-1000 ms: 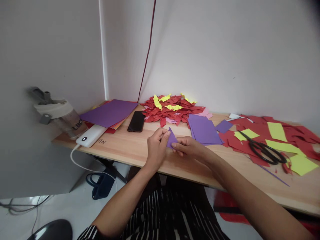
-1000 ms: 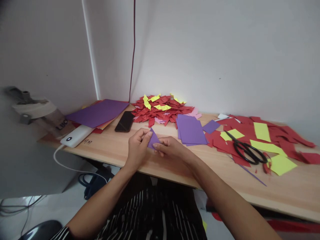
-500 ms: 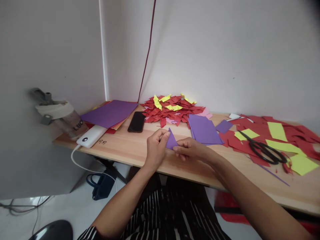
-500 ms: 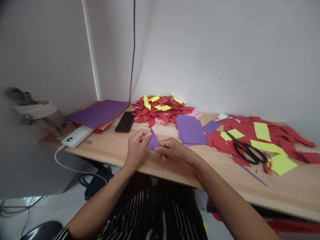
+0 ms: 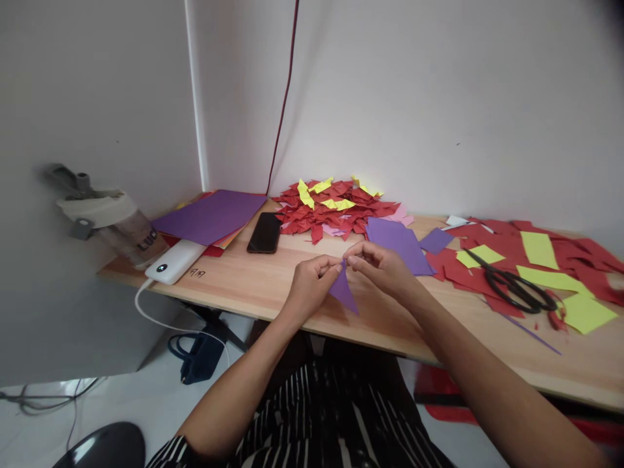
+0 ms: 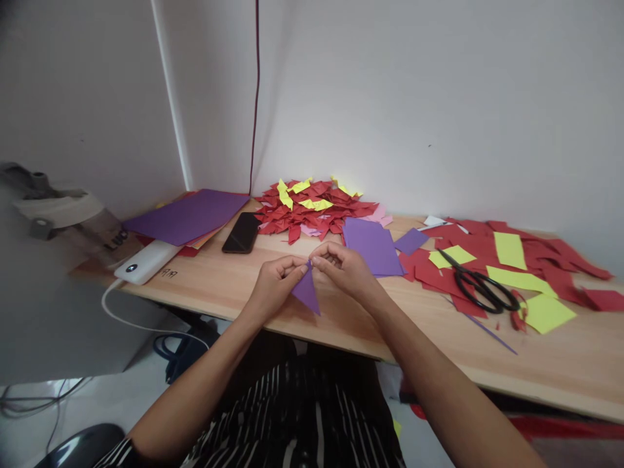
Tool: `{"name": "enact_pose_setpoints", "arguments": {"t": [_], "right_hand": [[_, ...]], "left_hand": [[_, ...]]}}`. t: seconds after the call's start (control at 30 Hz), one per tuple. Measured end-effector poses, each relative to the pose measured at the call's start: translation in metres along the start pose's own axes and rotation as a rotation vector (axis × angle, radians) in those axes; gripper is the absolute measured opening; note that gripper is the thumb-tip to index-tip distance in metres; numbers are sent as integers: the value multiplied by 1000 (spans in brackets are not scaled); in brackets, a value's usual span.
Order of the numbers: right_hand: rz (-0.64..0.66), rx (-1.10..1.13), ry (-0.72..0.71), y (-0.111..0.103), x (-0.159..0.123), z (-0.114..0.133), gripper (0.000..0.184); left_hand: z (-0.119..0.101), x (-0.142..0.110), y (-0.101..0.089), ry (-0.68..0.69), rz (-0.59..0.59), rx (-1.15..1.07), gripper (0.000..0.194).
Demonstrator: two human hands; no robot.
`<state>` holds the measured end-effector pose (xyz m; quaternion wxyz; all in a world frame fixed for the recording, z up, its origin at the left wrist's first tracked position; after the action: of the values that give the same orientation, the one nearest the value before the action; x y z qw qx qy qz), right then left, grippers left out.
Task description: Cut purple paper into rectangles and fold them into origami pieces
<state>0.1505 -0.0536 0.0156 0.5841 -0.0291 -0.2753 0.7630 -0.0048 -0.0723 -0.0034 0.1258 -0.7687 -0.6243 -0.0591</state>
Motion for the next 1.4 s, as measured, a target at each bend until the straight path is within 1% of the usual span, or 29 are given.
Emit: {"name": "enact_pose_setpoints", "arguments": {"t": [0.27, 0.43, 0.67, 1.07, 1.17, 1.27, 1.3, 1.33, 1.4], "right_hand": [[24, -100, 13, 0, 0, 2, 20], [30, -141, -26, 2, -1, 1, 18], [34, -106, -23, 7, -2, -3, 17], [-42, -121, -29, 10, -5, 1, 16], [-89, -68, -20, 6, -5, 3, 17], [-213, 83, 33, -7, -5, 2, 21], [-235, 138, 56, -10, -5, 1, 23], [-229, 183, 76, -12, -5, 0, 25], [-154, 233, 98, -11, -4, 0, 32]], "left_hand": [[0, 0, 3, 31, 29, 102, 22], [4, 0, 4, 36, 44, 101, 24], [1, 1, 4, 38, 43, 95, 23], [5, 4, 4, 43, 57, 41, 23], [7, 3, 5, 10, 63, 36, 22], [10, 2, 5, -46, 64, 10, 22], [11, 2, 5, -59, 56, -9, 22], [11, 2, 5, -67, 46, -32, 22], [11, 2, 3, -76, 31, -82, 23]]}}
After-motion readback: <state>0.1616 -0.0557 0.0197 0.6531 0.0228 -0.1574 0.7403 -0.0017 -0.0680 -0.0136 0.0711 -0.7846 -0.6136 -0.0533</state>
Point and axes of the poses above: each hand's wrist, its own x-axis towards the middle knuckle, its own y-axis out of the palm, z = x × y, the point moved 5 cm from there along x, towards the middle knuckle, and after that the axes turned 1 degree about -x, right-handed, at the moved point
